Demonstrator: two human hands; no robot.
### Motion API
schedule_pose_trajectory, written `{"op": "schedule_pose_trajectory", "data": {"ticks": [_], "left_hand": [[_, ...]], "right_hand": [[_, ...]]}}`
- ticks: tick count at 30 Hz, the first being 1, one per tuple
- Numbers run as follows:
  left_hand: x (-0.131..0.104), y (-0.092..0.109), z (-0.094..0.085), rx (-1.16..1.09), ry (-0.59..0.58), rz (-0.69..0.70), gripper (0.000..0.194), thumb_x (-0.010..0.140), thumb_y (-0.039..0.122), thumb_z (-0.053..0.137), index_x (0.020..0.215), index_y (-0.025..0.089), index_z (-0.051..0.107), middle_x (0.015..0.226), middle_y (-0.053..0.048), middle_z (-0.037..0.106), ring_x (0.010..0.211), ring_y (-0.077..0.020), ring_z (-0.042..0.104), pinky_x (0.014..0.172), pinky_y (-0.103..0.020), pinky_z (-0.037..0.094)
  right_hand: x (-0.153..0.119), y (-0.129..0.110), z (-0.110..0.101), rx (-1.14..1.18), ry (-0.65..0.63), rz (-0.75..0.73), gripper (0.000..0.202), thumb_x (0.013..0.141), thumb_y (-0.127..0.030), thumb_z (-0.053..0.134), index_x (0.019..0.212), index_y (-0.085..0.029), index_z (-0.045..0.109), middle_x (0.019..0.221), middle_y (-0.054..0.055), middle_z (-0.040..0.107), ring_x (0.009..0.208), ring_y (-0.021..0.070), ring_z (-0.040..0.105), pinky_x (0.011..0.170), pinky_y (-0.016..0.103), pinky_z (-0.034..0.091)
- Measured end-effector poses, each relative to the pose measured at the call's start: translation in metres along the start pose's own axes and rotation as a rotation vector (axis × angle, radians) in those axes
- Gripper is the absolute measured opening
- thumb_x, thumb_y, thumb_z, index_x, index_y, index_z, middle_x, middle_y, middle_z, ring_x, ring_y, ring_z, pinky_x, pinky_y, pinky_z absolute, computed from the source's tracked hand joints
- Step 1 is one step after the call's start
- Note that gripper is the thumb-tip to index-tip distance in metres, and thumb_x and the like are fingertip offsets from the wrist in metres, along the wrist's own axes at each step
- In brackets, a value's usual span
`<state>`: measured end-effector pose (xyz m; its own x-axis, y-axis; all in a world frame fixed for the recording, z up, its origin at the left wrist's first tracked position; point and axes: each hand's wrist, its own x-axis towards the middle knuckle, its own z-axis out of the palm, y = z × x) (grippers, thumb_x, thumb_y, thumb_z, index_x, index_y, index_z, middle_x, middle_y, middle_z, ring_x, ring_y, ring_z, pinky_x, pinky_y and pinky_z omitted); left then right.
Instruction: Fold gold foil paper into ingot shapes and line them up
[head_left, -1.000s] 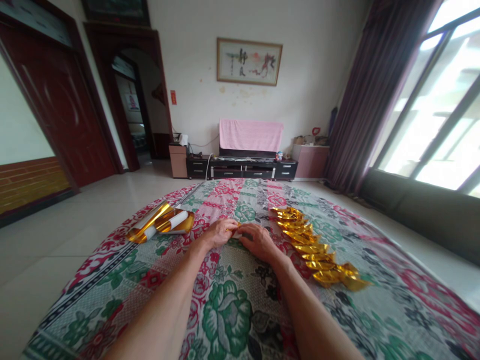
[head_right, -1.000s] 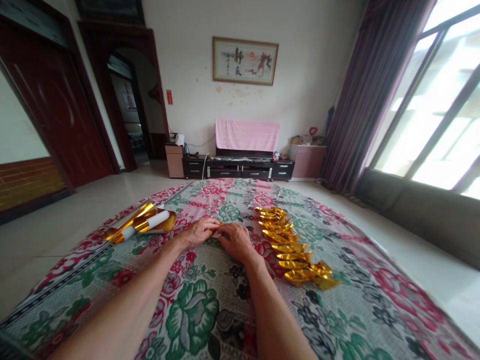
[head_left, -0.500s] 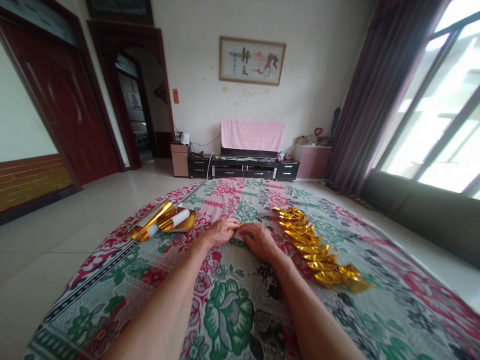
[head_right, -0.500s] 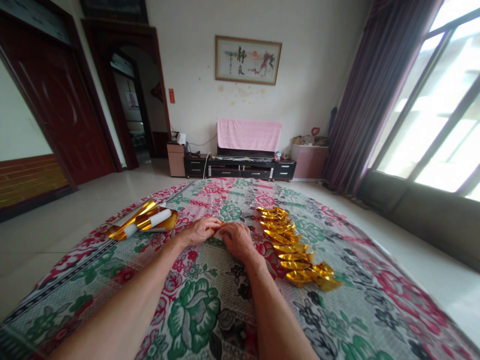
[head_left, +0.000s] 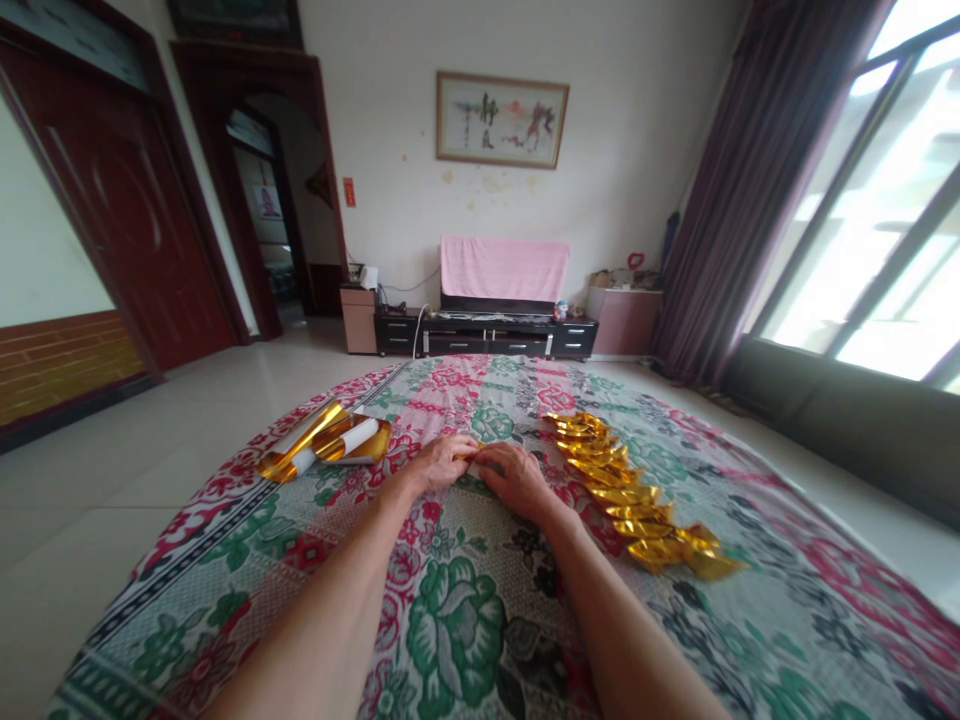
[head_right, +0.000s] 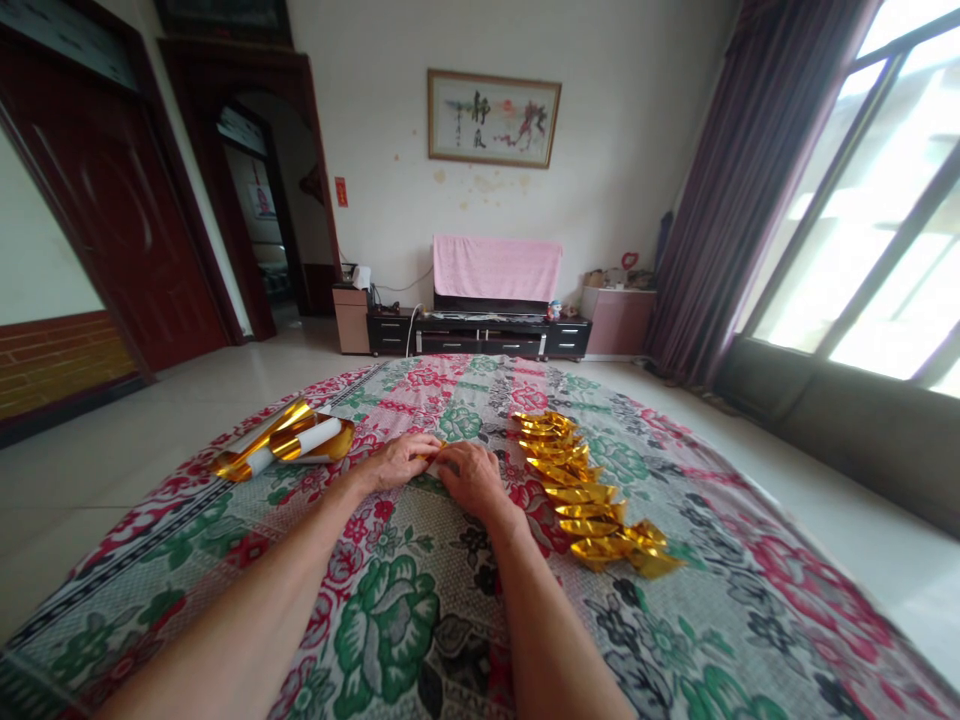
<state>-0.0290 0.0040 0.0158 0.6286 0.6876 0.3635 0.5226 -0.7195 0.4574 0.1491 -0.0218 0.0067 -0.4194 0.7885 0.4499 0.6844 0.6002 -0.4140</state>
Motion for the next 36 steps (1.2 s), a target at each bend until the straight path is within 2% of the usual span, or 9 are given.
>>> {"op": "schedule_pose_trajectory", "data": {"ticks": [3,9,14,18,25,28,36], "left_hand": [[0.000,-0.001,0.000,-0.006,0.002,-0.018,0.037,0.073,0.009,0.044,0.097,0.021,0.068,0.105,-0.002,0.063,0.096,-0.0135,0.056,0.090,-0.025,0.042],[0.000,0.000,-0.001,-0.028,-0.007,-0.007,0.035,0.073,0.009,0.044,0.095,0.020,0.069,0.106,-0.002,0.062,0.095,-0.0129,0.056,0.089,-0.025,0.042],[0.000,-0.001,0.001,-0.003,0.003,-0.057,0.037,0.070,0.007,0.043,0.094,0.021,0.068,0.107,-0.001,0.062,0.097,-0.0131,0.056,0.092,-0.028,0.041],[0.000,-0.004,0.003,-0.007,0.003,-0.046,0.036,0.070,0.008,0.044,0.094,0.020,0.068,0.107,-0.002,0.062,0.097,-0.0130,0.056,0.092,-0.027,0.041],[-0.001,-0.006,0.002,-0.021,0.010,-0.039,0.037,0.071,0.008,0.044,0.097,0.020,0.068,0.109,-0.002,0.062,0.099,-0.0140,0.055,0.093,-0.026,0.040],[-0.001,-0.005,0.002,-0.041,0.001,-0.040,0.039,0.070,0.007,0.044,0.098,0.021,0.068,0.110,-0.001,0.061,0.099,-0.0142,0.054,0.092,-0.026,0.040],[0.000,-0.003,0.001,-0.073,0.002,-0.011,0.035,0.072,0.007,0.044,0.092,0.020,0.069,0.105,-0.002,0.063,0.095,-0.0138,0.055,0.088,-0.025,0.042]], "right_hand": [[0.000,-0.001,-0.001,-0.011,-0.006,0.014,0.023,0.076,-0.022,0.052,0.094,-0.028,0.065,0.106,0.000,0.062,0.101,0.0179,0.053,0.090,0.035,0.037],[0.001,0.004,-0.006,0.011,-0.103,0.012,0.036,0.067,-0.025,0.061,0.103,-0.029,0.063,0.114,0.001,0.059,0.106,0.0209,0.051,0.093,0.038,0.036],[0.002,0.007,-0.002,0.012,-0.077,-0.010,0.031,0.072,-0.022,0.057,0.102,-0.028,0.064,0.110,0.002,0.061,0.103,0.0193,0.053,0.091,0.036,0.037],[0.002,0.005,-0.001,0.001,-0.042,-0.022,0.027,0.077,-0.023,0.052,0.101,-0.028,0.065,0.108,0.002,0.062,0.102,0.0186,0.054,0.090,0.035,0.038],[0.002,-0.001,-0.011,0.015,-0.195,0.079,0.043,0.068,-0.028,0.060,0.111,-0.030,0.060,0.121,0.002,0.054,0.113,0.0234,0.046,0.097,0.041,0.031],[0.004,-0.001,-0.011,0.012,-0.208,0.108,0.040,0.072,-0.028,0.057,0.112,-0.031,0.059,0.120,0.002,0.054,0.114,0.0229,0.045,0.098,0.042,0.029],[0.007,0.001,-0.012,-0.019,-0.191,0.092,0.032,0.077,-0.030,0.054,0.108,-0.035,0.062,0.116,0.000,0.057,0.108,0.0226,0.049,0.094,0.040,0.034]]}}
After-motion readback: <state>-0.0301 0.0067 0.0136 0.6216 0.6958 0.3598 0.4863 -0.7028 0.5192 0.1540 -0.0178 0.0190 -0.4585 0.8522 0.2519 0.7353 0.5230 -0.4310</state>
